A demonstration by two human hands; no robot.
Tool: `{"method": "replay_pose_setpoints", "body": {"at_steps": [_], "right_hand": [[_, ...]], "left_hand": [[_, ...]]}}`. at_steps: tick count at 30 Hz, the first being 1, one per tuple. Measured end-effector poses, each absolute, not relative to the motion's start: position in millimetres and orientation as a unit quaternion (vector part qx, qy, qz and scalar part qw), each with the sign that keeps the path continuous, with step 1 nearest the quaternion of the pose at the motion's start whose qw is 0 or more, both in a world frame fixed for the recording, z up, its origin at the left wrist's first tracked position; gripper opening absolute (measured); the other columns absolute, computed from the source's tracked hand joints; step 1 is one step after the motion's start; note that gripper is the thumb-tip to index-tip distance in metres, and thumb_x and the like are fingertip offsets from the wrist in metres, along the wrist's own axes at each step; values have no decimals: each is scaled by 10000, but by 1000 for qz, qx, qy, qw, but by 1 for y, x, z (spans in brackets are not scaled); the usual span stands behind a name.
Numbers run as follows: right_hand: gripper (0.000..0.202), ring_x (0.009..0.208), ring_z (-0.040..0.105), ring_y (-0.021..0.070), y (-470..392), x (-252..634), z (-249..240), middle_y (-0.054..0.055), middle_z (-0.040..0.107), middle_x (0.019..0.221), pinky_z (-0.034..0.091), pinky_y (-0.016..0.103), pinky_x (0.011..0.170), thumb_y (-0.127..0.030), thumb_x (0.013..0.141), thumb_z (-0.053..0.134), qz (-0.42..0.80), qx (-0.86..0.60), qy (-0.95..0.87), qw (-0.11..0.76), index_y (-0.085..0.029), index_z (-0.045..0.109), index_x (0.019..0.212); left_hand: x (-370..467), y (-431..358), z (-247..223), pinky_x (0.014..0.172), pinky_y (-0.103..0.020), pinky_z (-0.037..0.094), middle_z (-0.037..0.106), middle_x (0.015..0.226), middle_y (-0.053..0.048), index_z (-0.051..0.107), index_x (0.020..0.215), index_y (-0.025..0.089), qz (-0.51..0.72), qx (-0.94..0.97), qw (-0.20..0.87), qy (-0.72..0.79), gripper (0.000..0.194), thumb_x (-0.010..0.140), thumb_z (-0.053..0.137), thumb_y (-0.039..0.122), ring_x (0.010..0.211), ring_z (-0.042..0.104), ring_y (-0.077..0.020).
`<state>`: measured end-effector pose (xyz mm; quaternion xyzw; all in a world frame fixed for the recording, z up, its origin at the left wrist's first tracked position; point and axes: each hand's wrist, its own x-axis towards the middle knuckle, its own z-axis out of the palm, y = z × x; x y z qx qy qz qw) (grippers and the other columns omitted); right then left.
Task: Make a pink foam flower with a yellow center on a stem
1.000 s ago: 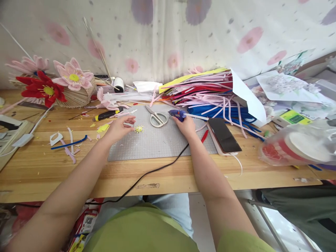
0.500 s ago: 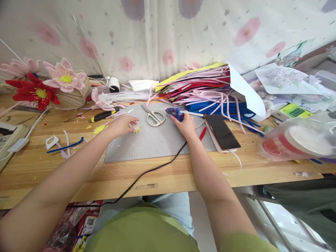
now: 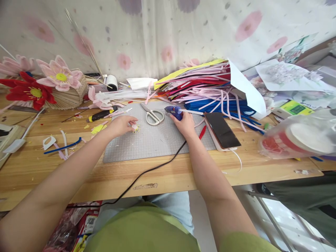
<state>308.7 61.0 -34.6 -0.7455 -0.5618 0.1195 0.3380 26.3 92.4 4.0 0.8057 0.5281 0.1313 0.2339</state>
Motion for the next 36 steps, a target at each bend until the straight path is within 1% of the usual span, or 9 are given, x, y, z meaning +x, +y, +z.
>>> {"method": "replay_pose_setpoints", "body": {"at_steps": [15, 19, 22, 25, 27, 28, 31, 33, 36], "right_hand": [[573, 994, 496, 288, 59, 308, -34, 154, 592, 991, 392, 409, 830, -635, 706, 515, 97, -747, -581, 310, -136, 548, 986], [636, 1082, 451, 346, 48, 321, -25, 215, 570, 1042, 345, 458, 884, -662, 677, 531, 4, -741, -627, 239, -100, 539, 975], [550, 996, 507, 342, 34, 326, -6, 181, 604, 938, 376, 442, 807, -656, 662, 548, 1, -742, -656, 140, -144, 559, 860], [343, 774, 566, 248, 23, 306, 14, 78, 620, 735, 399, 356, 688, -544, 710, 566, 101, -690, -715, 54, -202, 556, 732], [177, 746, 570, 200, 22, 279, 20, 48, 639, 779, 398, 311, 672, -385, 767, 545, 156, -592, -787, 71, -210, 568, 780], [130, 782, 575, 182, 23, 263, 20, 40, 651, 854, 401, 294, 693, -294, 793, 505, 177, -529, -824, 99, -214, 572, 871], [355, 927, 562, 165, 33, 219, 9, 38, 637, 1063, 401, 284, 787, -80, 785, 380, 178, -437, -869, 149, -207, 520, 1085], [407, 977, 546, 178, 40, 200, -2, 49, 622, 1115, 403, 289, 795, -62, 778, 372, 155, -432, -877, 144, -196, 484, 1145], [382, 997, 540, 197, 48, 189, -15, 72, 628, 1091, 409, 292, 764, -94, 812, 365, 118, -453, -876, 119, -187, 471, 1168]], "left_hand": [[25, 97, -6, 684, -289, 455, 700, 856, -33, 693, 969, 231, 125, 811, 224, 526, 465, 519, 741, 123, 778, 630, -208], [24, 97, -7, 683, -287, 458, 703, 855, -28, 694, 972, 241, 121, 815, 219, 522, 468, 521, 746, 126, 777, 629, -203], [25, 96, -5, 688, -292, 456, 704, 852, -28, 693, 971, 241, 121, 815, 217, 524, 466, 524, 744, 122, 780, 629, -208], [27, 93, -2, 700, -304, 452, 705, 861, -38, 693, 970, 235, 115, 808, 221, 534, 459, 528, 744, 122, 802, 631, -224], [28, 92, 0, 716, -312, 448, 705, 876, -46, 691, 974, 226, 112, 800, 227, 543, 456, 534, 735, 111, 815, 630, -232], [28, 91, 1, 721, -313, 446, 704, 881, -46, 689, 978, 225, 113, 798, 229, 546, 457, 539, 729, 106, 815, 630, -231], [29, 89, 3, 716, -297, 443, 705, 869, -38, 690, 966, 235, 114, 801, 222, 544, 431, 554, 706, 106, 792, 627, -216], [29, 88, 4, 705, -287, 439, 704, 846, -31, 699, 911, 242, 104, 813, 208, 534, 363, 572, 686, 111, 782, 624, -212], [31, 87, 6, 715, -290, 439, 703, 827, -30, 705, 835, 243, 88, 824, 193, 525, 291, 585, 663, 99, 788, 625, -219]]}}
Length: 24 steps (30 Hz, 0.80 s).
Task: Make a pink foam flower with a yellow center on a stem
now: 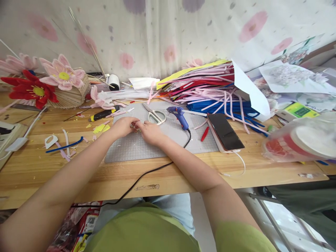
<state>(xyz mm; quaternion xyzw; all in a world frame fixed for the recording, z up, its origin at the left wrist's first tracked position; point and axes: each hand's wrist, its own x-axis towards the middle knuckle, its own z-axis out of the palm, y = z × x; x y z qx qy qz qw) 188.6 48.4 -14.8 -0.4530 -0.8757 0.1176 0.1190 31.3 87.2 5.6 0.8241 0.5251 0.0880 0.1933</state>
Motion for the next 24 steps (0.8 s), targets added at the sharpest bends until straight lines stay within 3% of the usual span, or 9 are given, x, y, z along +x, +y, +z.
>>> {"method": "replay_pose_setpoints", "body": {"at_steps": [6, 11, 17, 24], "right_hand": [[328, 955, 549, 222, 48, 187, -17, 109, 643, 963, 394, 288, 697, -171, 883, 315, 62, -467, -879, 71, -174, 491, 1160], [329, 944, 549, 211, 47, 186, -17, 94, 643, 929, 379, 278, 704, -165, 902, 293, 60, -474, -876, 65, -182, 498, 1159], [319, 958, 552, 201, 48, 186, -20, 92, 640, 958, 377, 274, 721, -189, 918, 288, 67, -479, -872, 73, -196, 496, 1160], [323, 923, 546, 208, 46, 187, -22, 103, 638, 880, 353, 275, 692, -215, 925, 272, 46, -477, -875, 70, -149, 526, 1113]], "left_hand": [[27, 85, 11, 807, -340, 451, 691, 1006, -82, 662, 1075, 196, 96, 803, 216, 547, 464, 614, 666, 139, 947, 616, -265], [3, 84, 21, 881, -330, 446, 675, 1072, -52, 599, 1159, 185, 197, 796, 245, 517, 438, 722, 561, 182, 979, 608, -187], [2, 61, 6, 973, -367, 398, 680, 1052, -23, 490, 1281, 182, 235, 801, 148, 530, 574, 735, 387, 41, 1103, 539, -183], [10, 39, -27, 997, -390, 392, 569, 1224, -111, 453, 1307, 131, 197, 832, 69, 515, 632, 687, 406, 16, 1145, 500, -225]]}}
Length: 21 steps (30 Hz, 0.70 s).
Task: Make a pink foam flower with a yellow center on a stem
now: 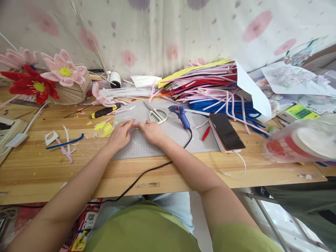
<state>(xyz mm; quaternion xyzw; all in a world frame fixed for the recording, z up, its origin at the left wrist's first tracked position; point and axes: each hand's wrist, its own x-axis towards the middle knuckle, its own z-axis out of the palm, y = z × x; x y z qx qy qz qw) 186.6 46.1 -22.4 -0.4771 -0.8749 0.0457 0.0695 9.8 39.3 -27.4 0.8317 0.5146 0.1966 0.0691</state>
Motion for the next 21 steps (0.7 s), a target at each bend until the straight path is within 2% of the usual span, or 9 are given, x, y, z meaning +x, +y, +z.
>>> {"method": "replay_pose_setpoints", "body": {"at_steps": [6, 9, 15, 21], "right_hand": [[313, 873, 545, 210, 45, 187, -26, 98, 638, 833, 339, 281, 677, -218, 925, 277, 19, -457, -886, 79, -153, 541, 1080], [308, 880, 548, 212, 44, 188, -27, 98, 642, 826, 353, 285, 688, -205, 918, 285, 23, -460, -883, 86, -157, 544, 1078], [310, 970, 559, 181, 47, 186, -31, 71, 658, 1032, 398, 274, 754, -103, 850, 330, 86, -477, -860, 156, -163, 515, 1092], [305, 997, 566, 189, 47, 185, -31, 75, 661, 1057, 419, 284, 759, -89, 810, 355, 96, -497, -838, 203, -154, 511, 1064]], "left_hand": [[11, 37, -32, 991, -412, 408, 582, 1193, -146, 458, 1270, 94, 187, 801, 55, 566, 602, 673, 448, 21, 1134, 517, -252], [14, 37, -32, 1030, -414, 375, 586, 1181, -161, 459, 1255, 69, 194, 796, 39, 571, 589, 668, 460, 17, 1154, 504, -254], [16, 37, -31, 1067, -390, 340, 616, 1139, -136, 454, 1249, 89, 197, 792, 50, 575, 587, 669, 453, -2, 1169, 501, -228], [16, 37, -33, 1038, -399, 370, 604, 1158, -126, 467, 1235, 122, 197, 789, 52, 579, 566, 683, 449, -2, 1219, 459, -241]]}}
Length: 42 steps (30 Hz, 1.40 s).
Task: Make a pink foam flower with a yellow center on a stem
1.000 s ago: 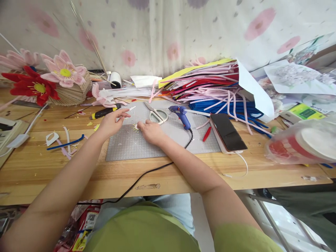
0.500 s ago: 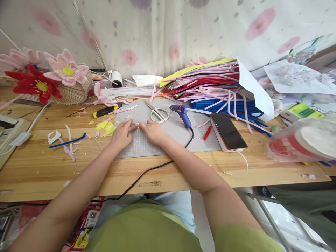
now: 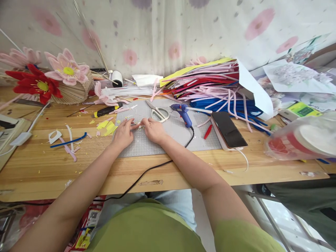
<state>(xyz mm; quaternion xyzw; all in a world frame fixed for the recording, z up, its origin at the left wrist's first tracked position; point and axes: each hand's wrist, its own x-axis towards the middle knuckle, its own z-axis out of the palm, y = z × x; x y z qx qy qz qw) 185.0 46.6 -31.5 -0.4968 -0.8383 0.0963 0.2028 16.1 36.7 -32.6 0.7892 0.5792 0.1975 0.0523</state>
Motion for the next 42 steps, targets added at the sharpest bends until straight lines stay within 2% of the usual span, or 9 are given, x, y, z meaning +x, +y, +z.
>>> {"method": "replay_pose_setpoints", "body": {"at_steps": [3, 8, 12, 15, 22, 26, 32, 35, 42], "right_hand": [[302, 999, 562, 180, 46, 187, -31, 66, 665, 1054, 412, 273, 748, -79, 799, 365, 89, -492, -840, 209, -160, 519, 1046], [262, 962, 568, 177, 45, 187, -29, 45, 678, 998, 389, 257, 686, -120, 832, 373, 84, -485, -857, 155, -182, 537, 1026], [268, 962, 565, 183, 42, 184, -26, 72, 673, 964, 378, 262, 690, -169, 881, 328, 69, -493, -857, 130, -172, 545, 1037], [282, 948, 569, 191, 40, 184, -25, 94, 664, 955, 376, 270, 691, -202, 898, 311, 58, -495, -859, 116, -164, 554, 1036], [321, 1006, 551, 181, 42, 187, -27, 72, 655, 1055, 389, 269, 731, -98, 820, 360, 74, -506, -842, 169, -153, 533, 1085], [292, 1006, 543, 190, 44, 185, -26, 82, 659, 1042, 391, 273, 722, -134, 852, 343, 74, -508, -845, 149, -152, 535, 1072], [275, 972, 542, 196, 44, 183, -28, 106, 653, 982, 385, 276, 724, -176, 886, 317, 54, -504, -852, 129, -147, 543, 1041], [277, 990, 533, 194, 44, 184, -30, 97, 650, 993, 390, 275, 733, -155, 873, 323, 63, -504, -850, 140, -151, 538, 1047], [298, 1030, 510, 188, 46, 181, -32, 95, 618, 1058, 408, 284, 753, -169, 874, 306, 71, -508, -841, 172, -153, 504, 1097]], "left_hand": [[17, 36, -34, 1038, -394, 369, 608, 1149, -120, 483, 1216, 135, 198, 794, 51, 573, 549, 686, 444, -4, 1205, 474, -237], [16, 35, -35, 1030, -395, 376, 596, 1169, -122, 459, 1251, 134, 214, 803, 45, 555, 595, 671, 448, 1, 1181, 490, -233], [14, 33, -34, 1032, -376, 373, 579, 1207, -111, 391, 1325, 129, 236, 812, 37, 532, 673, 666, 429, -2, 1206, 458, -213], [14, 31, -33, 1045, -392, 354, 569, 1216, -120, 425, 1307, 132, 222, 816, 31, 533, 649, 669, 441, 15, 1202, 462, -225], [16, 27, -33, 976, -381, 411, 613, 1102, -126, 494, 1247, 136, 192, 805, 21, 561, 567, 688, 455, 46, 1119, 524, -244], [15, 28, -33, 949, -359, 428, 610, 1103, -134, 509, 1222, 112, 207, 809, 19, 550, 542, 690, 440, 43, 1082, 538, -233], [16, 33, -35, 1037, -379, 351, 606, 1151, -104, 417, 1304, 142, 240, 819, 18, 521, 643, 675, 438, 14, 1202, 449, -212], [17, 35, -36, 1052, -407, 330, 597, 1152, -118, 458, 1261, 145, 228, 815, 14, 532, 605, 668, 463, 28, 1176, 474, -229], [19, 36, -35, 975, -392, 412, 620, 1049, -125, 516, 1180, 146, 219, 791, 32, 570, 535, 659, 467, 32, 1112, 516, -248]]}}
